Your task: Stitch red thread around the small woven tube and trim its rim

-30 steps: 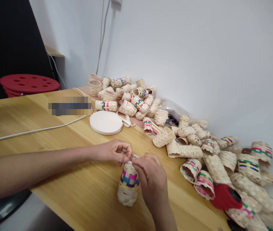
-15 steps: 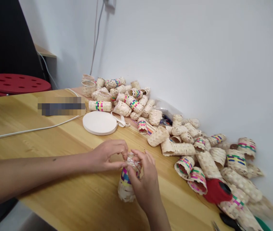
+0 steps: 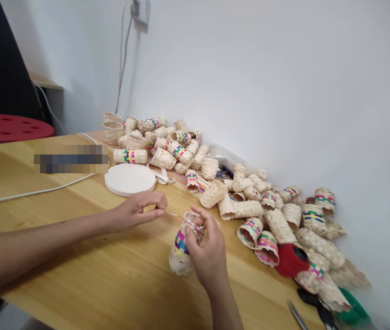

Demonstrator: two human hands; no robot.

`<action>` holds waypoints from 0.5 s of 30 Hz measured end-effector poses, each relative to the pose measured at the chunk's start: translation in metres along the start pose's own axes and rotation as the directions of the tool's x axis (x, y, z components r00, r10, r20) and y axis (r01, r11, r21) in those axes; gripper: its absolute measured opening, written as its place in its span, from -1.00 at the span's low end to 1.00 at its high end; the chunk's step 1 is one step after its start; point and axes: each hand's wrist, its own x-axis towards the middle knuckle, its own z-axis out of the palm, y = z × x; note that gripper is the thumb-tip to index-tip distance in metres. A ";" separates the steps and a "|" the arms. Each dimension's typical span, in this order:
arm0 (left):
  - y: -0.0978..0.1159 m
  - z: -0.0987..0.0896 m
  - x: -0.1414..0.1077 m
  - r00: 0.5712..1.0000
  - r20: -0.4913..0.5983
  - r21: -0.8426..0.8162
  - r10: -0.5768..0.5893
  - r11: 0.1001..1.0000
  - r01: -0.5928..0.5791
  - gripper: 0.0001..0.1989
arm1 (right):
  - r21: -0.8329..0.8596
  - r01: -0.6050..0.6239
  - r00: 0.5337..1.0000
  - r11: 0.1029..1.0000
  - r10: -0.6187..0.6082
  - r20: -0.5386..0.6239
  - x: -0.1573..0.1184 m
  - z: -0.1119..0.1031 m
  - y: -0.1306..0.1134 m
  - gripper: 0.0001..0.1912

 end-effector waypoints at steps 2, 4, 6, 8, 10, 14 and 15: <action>-0.008 -0.005 0.002 0.999 -0.023 -0.050 -0.031 0.998 0.030 -0.75 | 0.018 -0.031 1.000 0.999 0.031 -0.006 0.001 -0.001 0.003 -0.62; -0.015 -0.004 0.004 0.989 -0.087 -0.136 -0.120 0.985 0.108 -0.74 | 0.018 -0.025 1.000 1.000 0.025 0.007 0.001 0.000 0.004 -0.63; -0.019 0.001 0.003 0.950 -0.162 -0.295 -0.268 0.931 0.212 -0.74 | 0.005 -0.011 1.000 1.000 0.011 0.022 0.000 0.003 0.004 -0.64; -0.019 0.008 0.003 0.889 -0.187 -0.522 -0.418 0.809 0.271 -0.73 | -0.010 0.000 0.999 1.000 0.001 0.035 0.000 0.007 0.002 -0.64; -0.016 0.015 0.002 0.852 -0.145 -0.732 -0.503 0.634 0.250 -0.73 | -0.034 0.018 0.999 0.999 -0.017 0.051 -0.001 0.010 0.001 -0.64; -0.004 0.019 0.002 0.883 -0.031 -0.936 -0.469 0.324 0.139 -0.80 | -0.105 0.103 0.994 0.989 -0.100 0.035 -0.002 0.014 0.000 -0.64; -0.001 0.017 0.003 0.895 -0.013 -0.957 -0.446 0.265 0.118 -0.83 | -0.123 0.136 0.991 0.983 -0.133 0.027 -0.002 0.014 -0.001 -0.63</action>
